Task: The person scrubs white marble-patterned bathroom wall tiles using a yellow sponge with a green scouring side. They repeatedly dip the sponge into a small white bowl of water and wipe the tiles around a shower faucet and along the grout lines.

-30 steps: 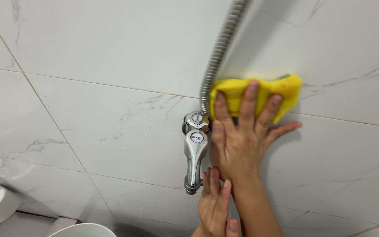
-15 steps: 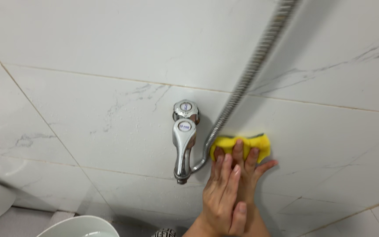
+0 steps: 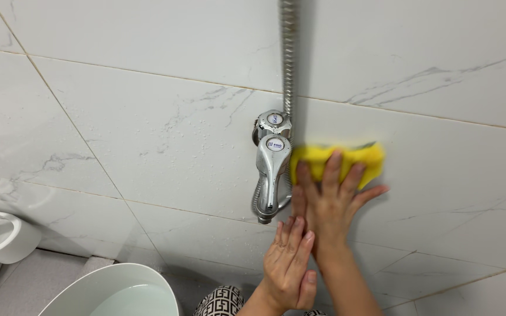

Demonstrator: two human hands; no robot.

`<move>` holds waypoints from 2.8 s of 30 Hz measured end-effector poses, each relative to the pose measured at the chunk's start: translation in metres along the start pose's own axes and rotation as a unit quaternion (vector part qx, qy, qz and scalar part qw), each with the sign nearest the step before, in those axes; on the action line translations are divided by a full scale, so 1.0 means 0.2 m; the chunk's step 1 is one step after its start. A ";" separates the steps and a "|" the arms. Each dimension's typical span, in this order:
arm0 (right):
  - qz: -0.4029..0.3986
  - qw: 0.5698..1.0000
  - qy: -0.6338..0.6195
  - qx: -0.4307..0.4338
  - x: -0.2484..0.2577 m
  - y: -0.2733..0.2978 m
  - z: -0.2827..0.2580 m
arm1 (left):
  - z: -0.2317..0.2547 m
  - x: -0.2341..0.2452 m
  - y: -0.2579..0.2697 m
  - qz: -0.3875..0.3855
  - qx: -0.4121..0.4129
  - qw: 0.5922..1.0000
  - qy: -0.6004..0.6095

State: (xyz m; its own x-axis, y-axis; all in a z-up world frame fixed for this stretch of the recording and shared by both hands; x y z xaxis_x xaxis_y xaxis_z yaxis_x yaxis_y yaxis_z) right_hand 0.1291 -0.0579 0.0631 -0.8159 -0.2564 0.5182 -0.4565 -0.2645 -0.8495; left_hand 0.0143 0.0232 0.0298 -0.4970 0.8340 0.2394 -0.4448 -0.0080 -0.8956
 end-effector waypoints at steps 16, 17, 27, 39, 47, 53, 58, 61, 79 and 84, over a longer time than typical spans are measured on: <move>-0.041 0.994 -0.033 -0.100 0.06 -0.01 0.20 | -0.05 -0.03 -0.18 -0.016 0.015 0.999 0.034; -0.024 0.993 -0.038 -0.106 0.08 -0.04 0.22 | -0.05 -0.04 -0.21 -0.010 0.004 0.999 0.039; -0.046 0.994 0.063 -0.073 0.13 0.09 0.17 | 0.04 0.03 -0.42 0.012 -0.036 0.999 0.021; -0.022 0.997 0.057 -0.055 0.19 0.04 0.15 | 0.06 0.03 -0.49 0.055 -0.006 0.998 -0.004; -0.027 0.995 0.018 -0.098 0.16 0.03 0.19 | 0.05 -0.02 -0.46 0.056 0.003 0.998 0.014; 0.001 0.996 0.009 -0.083 0.15 0.03 0.19 | 0.03 -0.03 -0.46 0.058 0.004 0.998 0.017; -0.012 0.996 0.006 -0.091 0.16 0.05 0.18 | 0.03 -0.04 -0.46 0.061 0.007 0.998 0.014; -0.013 0.996 -0.001 -0.085 0.18 0.05 0.17 | 0.03 -0.03 -0.46 0.062 0.007 0.998 0.012; -0.021 0.993 -0.046 -0.107 0.21 0.01 0.25 | -0.05 -0.01 -0.56 0.064 0.167 0.984 -0.002; -0.058 0.995 -0.012 -0.083 0.23 0.08 0.19 | -0.03 0.04 -0.52 0.052 0.159 0.986 0.027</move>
State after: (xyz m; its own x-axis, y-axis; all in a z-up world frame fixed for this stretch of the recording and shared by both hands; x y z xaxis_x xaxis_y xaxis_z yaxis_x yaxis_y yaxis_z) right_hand 0.0979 -0.1089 0.0779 -0.7463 -0.2549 0.6149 -0.6017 -0.1367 -0.7869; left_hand 0.0607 0.0333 0.1229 -0.5157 0.8477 0.1247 -0.6089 -0.2601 -0.7494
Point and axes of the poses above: each hand's wrist, its own y-axis away from the middle knuckle, its own x-axis out of the back of the hand, z = x × y, the point moved 6 cm from there along -y, towards the middle knuckle
